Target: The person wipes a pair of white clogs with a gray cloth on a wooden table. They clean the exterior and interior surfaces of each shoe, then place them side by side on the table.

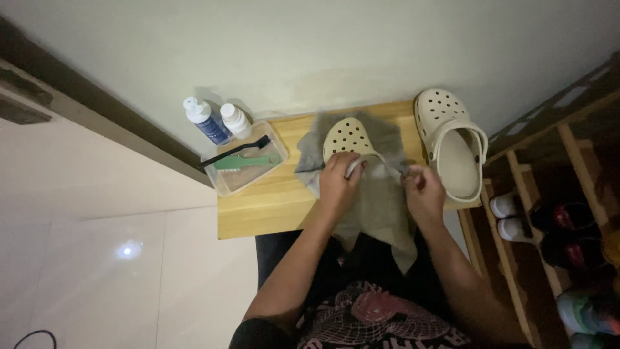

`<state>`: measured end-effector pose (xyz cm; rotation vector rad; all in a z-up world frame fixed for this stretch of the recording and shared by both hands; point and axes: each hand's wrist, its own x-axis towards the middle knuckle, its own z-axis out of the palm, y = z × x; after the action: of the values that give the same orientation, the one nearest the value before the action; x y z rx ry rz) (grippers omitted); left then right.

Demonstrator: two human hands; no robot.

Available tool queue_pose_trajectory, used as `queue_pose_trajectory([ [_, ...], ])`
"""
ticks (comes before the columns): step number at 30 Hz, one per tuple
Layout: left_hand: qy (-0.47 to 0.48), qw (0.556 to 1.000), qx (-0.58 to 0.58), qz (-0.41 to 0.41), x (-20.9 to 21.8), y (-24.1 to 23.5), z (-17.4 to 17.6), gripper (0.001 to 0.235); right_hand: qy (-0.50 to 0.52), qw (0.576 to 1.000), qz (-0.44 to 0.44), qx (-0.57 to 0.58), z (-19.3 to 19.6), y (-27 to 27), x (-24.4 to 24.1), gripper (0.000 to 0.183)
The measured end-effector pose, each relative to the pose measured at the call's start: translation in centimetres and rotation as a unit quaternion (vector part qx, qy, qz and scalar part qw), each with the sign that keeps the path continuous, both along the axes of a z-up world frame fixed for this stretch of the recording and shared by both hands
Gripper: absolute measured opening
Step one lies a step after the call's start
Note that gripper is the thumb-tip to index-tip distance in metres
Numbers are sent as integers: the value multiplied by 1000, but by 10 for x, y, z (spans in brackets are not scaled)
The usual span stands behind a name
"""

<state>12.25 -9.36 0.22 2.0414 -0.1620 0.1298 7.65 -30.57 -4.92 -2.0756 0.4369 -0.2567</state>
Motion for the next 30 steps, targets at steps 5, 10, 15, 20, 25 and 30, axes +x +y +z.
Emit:
queue_pose_trajectory([
  [5, -30, 998, 49, -15, 7, 1, 18, 26, -158, 974, 77, -143, 52, 47, -2, 26],
  [10, -51, 998, 15, 20, -12, 12, 15, 28, -164, 966, 154, -126, 47, 36, 31, 6],
  [15, 66, 997, 6, 34, -39, 27, 12, 39, -98, 978, 122, -140, 41, 46, 24, 26],
  [20, -14, 995, 97, 25, -32, 17, -13, 32, -72, 979, 141, -131, 27, 50, 30, 27],
  [25, -10, 993, 119, 7, -28, 20, -6, 25, -24, 980, 127, -149, -12, 35, 46, 20],
  [30, 131, 991, 20, -11, -20, 38, -3, 29, 54, 990, 128, 26, 21, 33, 41, 11],
])
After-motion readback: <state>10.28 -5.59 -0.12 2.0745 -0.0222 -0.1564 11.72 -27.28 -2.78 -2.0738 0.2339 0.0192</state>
